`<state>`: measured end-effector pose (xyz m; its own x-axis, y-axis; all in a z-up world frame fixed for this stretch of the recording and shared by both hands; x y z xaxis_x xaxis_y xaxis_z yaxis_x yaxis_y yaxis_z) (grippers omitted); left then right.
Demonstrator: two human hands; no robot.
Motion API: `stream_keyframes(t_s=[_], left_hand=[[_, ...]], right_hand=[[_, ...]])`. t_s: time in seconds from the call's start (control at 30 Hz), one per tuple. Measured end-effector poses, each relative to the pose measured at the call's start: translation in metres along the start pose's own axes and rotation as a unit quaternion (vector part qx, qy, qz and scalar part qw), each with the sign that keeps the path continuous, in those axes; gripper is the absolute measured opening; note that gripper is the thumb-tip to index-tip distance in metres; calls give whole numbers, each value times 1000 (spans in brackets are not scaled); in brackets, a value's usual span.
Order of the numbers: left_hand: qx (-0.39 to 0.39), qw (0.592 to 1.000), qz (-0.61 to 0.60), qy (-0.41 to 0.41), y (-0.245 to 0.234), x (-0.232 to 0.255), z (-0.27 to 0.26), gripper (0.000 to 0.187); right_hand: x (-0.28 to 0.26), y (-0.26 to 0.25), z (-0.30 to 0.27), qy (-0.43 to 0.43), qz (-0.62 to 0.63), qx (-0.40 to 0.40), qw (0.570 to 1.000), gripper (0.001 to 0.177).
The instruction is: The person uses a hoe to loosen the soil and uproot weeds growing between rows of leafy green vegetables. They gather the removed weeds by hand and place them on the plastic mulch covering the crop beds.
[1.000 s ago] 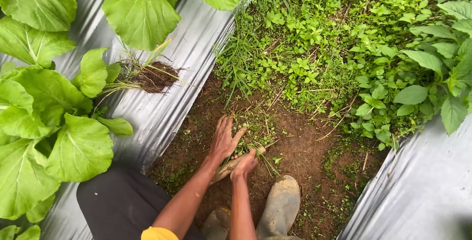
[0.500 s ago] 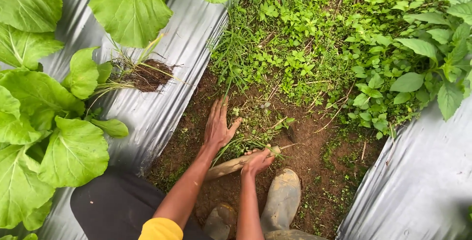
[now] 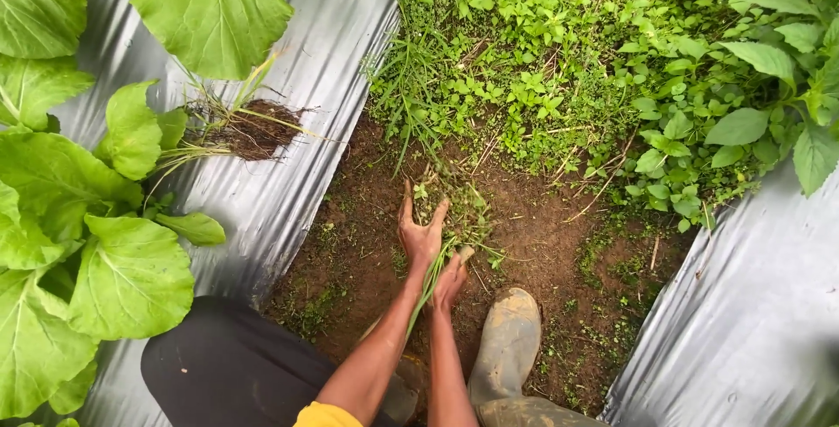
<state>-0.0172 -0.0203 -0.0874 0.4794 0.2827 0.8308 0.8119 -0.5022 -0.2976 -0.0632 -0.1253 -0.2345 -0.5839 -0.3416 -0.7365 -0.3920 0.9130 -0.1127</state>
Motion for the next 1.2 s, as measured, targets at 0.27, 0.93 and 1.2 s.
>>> stream_keyframes(t_s=[0.27, 0.93, 1.2], left_hand=[[49, 967, -204, -144, 1, -48, 28, 101], [47, 917, -340, -201, -27, 159, -41, 123], [50, 911, -354, -206, -108, 390, -159, 119]], right_hand=[[99, 14, 63, -56, 63, -97, 992, 41], [-180, -30, -75, -105, -20, -115, 988, 53], [-474, -65, -288, -106, -37, -131, 985, 41]])
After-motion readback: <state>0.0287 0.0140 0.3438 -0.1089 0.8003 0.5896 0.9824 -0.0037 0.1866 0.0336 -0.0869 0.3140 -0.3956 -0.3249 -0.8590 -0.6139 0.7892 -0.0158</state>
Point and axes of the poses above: each hand's wrist, its own z-axis towards the middle knuckle, its own y-axis out of the palm, x = y × z, the point moved 1 cm from there along z, towards the middle knuckle, and after that the axes turned 12 degrees about -x, right-handed, at the moved point
